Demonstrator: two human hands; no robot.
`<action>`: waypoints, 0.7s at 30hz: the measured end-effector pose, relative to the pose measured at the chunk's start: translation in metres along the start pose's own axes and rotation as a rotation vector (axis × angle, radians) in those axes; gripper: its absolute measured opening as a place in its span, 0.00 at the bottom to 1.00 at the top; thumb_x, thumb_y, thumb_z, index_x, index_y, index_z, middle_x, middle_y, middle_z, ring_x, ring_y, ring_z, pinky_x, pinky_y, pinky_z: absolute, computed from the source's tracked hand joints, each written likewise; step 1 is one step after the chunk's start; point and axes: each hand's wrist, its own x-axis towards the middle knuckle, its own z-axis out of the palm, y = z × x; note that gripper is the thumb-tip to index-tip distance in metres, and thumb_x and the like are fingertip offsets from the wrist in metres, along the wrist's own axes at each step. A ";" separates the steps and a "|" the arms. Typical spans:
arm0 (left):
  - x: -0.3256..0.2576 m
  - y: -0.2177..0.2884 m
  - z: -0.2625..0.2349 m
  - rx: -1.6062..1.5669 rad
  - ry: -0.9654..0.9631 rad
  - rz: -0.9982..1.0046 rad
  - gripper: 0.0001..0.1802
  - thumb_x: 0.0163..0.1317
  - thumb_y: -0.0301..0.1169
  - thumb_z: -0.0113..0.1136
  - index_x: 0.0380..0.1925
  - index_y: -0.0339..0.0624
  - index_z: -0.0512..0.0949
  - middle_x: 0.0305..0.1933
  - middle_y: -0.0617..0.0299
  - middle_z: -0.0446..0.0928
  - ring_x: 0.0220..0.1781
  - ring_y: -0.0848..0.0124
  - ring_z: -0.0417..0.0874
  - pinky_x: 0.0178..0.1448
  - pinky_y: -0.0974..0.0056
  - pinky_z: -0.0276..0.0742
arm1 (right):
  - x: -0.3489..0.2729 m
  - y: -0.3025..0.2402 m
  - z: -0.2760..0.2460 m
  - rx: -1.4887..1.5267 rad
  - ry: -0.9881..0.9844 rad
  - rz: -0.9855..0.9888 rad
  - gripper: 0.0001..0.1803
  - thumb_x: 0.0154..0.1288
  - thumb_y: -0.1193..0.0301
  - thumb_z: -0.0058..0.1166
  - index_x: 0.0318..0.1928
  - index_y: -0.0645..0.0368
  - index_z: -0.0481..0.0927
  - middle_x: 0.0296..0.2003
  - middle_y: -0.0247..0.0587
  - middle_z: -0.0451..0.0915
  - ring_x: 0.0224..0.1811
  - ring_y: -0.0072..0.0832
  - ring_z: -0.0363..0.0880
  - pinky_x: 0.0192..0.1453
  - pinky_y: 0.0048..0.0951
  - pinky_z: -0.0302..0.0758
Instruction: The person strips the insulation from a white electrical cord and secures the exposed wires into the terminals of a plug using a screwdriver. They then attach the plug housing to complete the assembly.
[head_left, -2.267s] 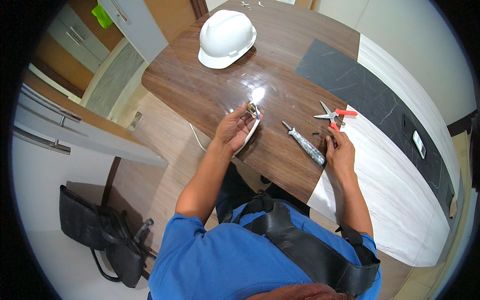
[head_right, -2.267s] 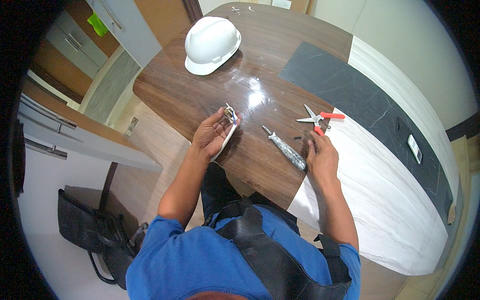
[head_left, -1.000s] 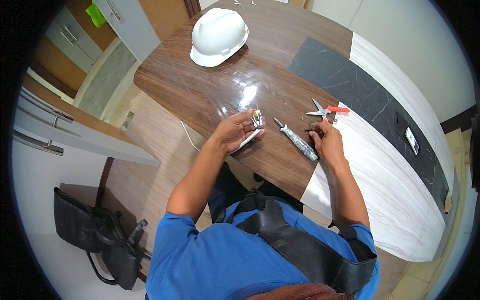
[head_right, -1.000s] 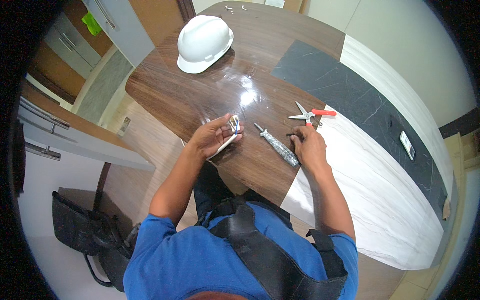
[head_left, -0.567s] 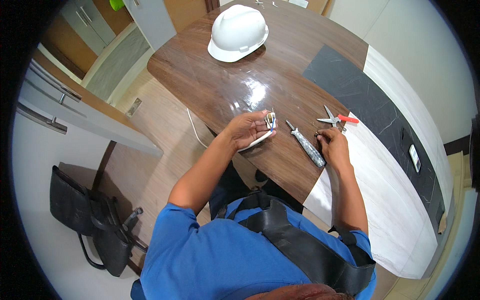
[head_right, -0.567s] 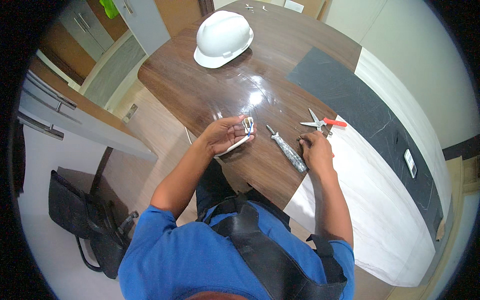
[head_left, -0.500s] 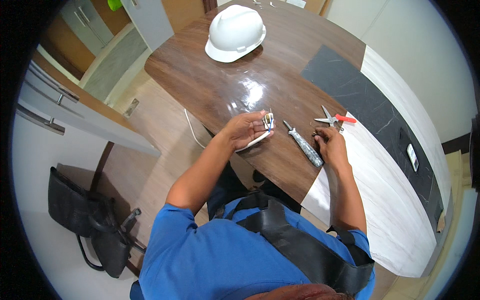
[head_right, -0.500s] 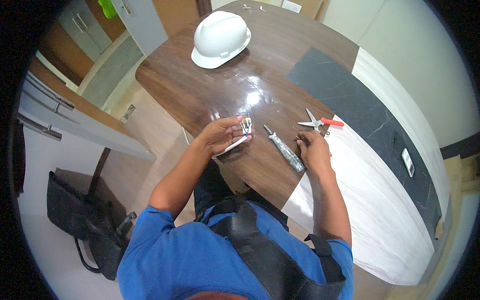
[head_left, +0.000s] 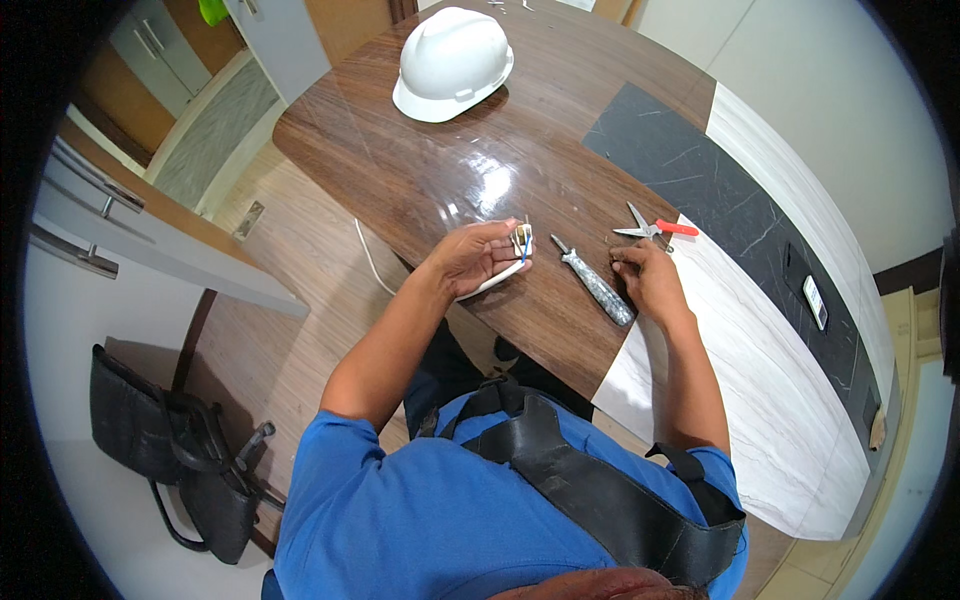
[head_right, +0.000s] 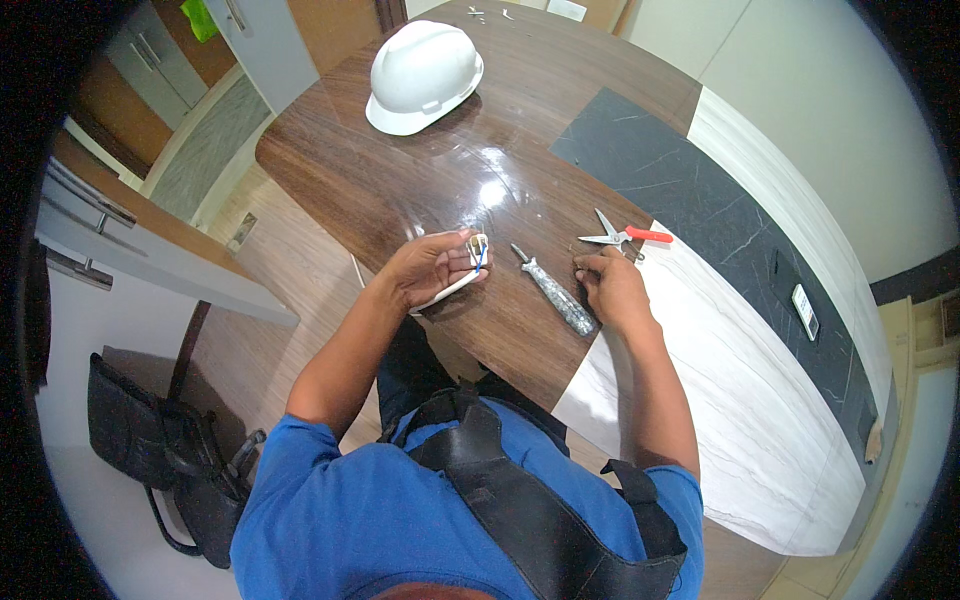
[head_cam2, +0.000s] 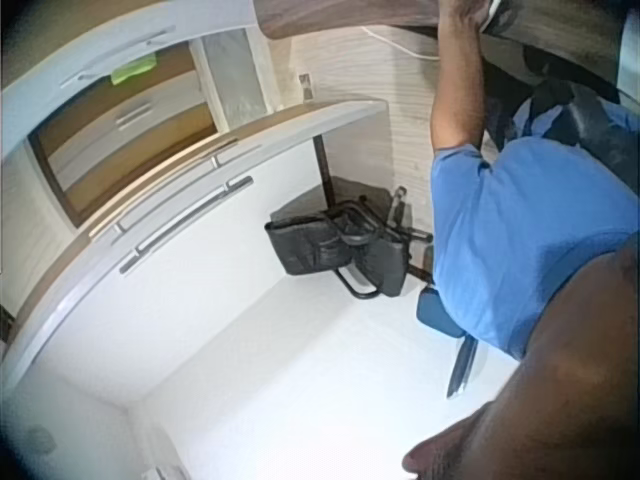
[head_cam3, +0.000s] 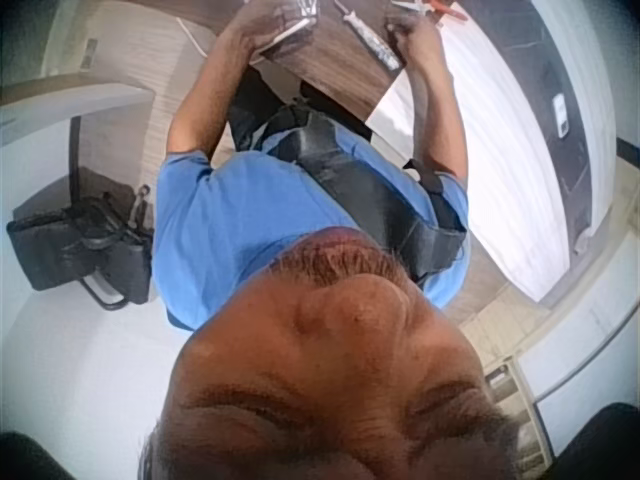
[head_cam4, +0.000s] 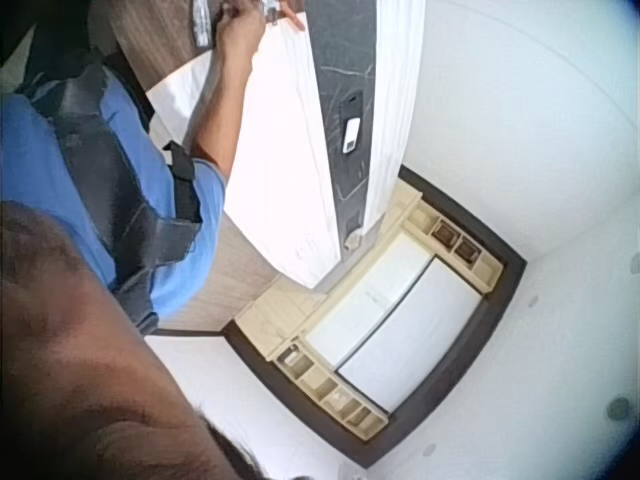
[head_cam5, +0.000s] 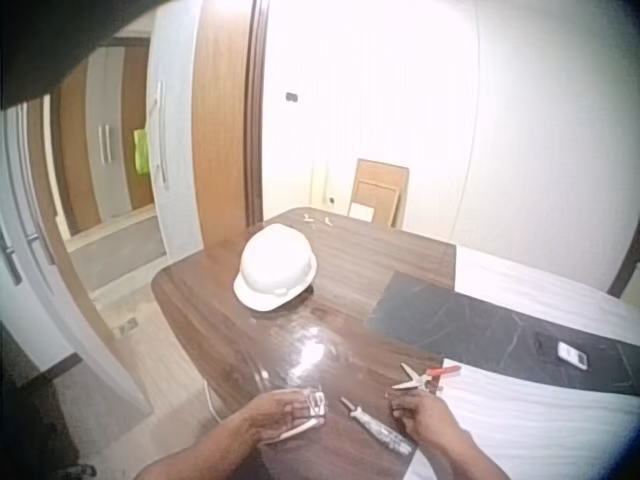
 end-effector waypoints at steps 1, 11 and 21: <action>0.000 0.000 0.000 0.001 0.000 0.001 0.14 0.70 0.33 0.61 0.50 0.36 0.75 0.46 0.52 0.82 0.49 0.60 0.86 0.56 0.54 0.87 | 0.002 0.002 0.001 -0.038 -0.006 -0.010 0.13 0.64 0.76 0.59 0.49 0.60 0.85 0.42 0.51 0.82 0.47 0.47 0.82 0.54 0.41 0.76; -0.002 -0.002 0.002 0.065 0.022 0.012 0.15 0.72 0.34 0.58 0.51 0.35 0.74 0.46 0.52 0.81 0.48 0.61 0.86 0.55 0.57 0.86 | 0.003 0.005 0.002 -0.191 -0.026 -0.094 0.06 0.64 0.76 0.58 0.39 0.65 0.79 0.42 0.54 0.79 0.44 0.50 0.80 0.50 0.45 0.75; -0.004 -0.006 0.006 0.204 0.005 -0.070 0.18 0.72 0.36 0.58 0.55 0.36 0.72 0.45 0.56 0.81 0.45 0.63 0.86 0.46 0.54 0.88 | -0.001 0.007 0.014 0.072 0.139 -0.124 0.04 0.67 0.77 0.57 0.39 0.65 0.80 0.29 0.48 0.80 0.29 0.33 0.79 0.37 0.34 0.74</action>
